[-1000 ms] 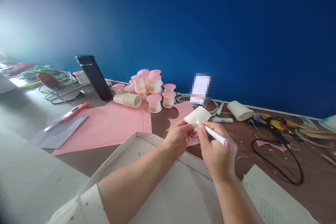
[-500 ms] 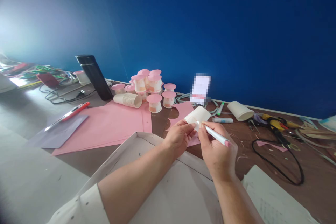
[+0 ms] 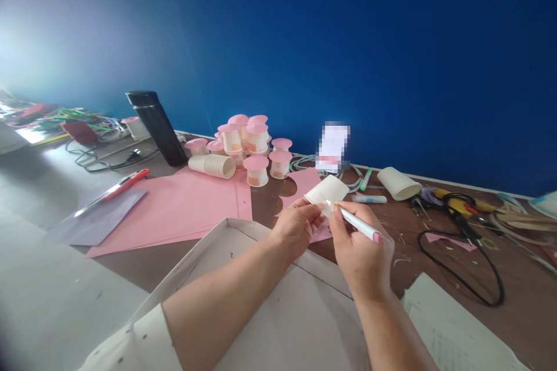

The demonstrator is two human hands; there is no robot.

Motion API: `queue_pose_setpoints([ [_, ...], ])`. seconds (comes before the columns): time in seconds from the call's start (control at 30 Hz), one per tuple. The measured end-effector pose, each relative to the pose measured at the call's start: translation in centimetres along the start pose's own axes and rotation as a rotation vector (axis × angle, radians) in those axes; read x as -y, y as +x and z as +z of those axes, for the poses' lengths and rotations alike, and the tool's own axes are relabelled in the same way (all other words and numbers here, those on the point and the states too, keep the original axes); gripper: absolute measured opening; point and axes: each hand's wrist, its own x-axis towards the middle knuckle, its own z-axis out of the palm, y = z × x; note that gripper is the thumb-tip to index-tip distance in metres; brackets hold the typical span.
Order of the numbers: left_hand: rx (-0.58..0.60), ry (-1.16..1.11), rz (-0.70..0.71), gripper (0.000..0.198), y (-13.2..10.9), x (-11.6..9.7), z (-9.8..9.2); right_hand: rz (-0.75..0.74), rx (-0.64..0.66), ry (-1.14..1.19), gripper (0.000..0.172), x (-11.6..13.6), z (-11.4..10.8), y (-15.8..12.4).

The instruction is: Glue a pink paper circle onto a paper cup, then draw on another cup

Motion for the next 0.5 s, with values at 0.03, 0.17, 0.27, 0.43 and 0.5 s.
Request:
queue_pose_setpoints([
  [0.03, -0.002, -0.001, 0.000, 0.021, 0.01, 0.01, -0.01, 0.000, 0.000, 0.003, 0.025, -0.03, 0.03, 0.00],
  [0.17, -0.010, -0.002, -0.005, 0.021, 0.08, 0.05, -0.06, -0.010, 0.000, 0.004, 0.028, -0.06, 0.05, 0.02],
  [0.27, -0.006, -0.007, -0.005, 0.022, 0.10, 0.07, -0.08, -0.010, 0.003, -0.017, 0.029, -0.01, -0.03, 0.05],
  [0.43, -0.011, -0.001, -0.001, 0.020, 0.06, 0.06, -0.06, -0.002, 0.008, -0.014, 0.028, 0.16, -0.10, 0.09],
  [0.5, -0.009, 0.003, 0.000, 0.020, 0.02, 0.04, -0.04, 0.011, 0.016, -0.001, 0.028, 0.17, -0.10, 0.09],
])
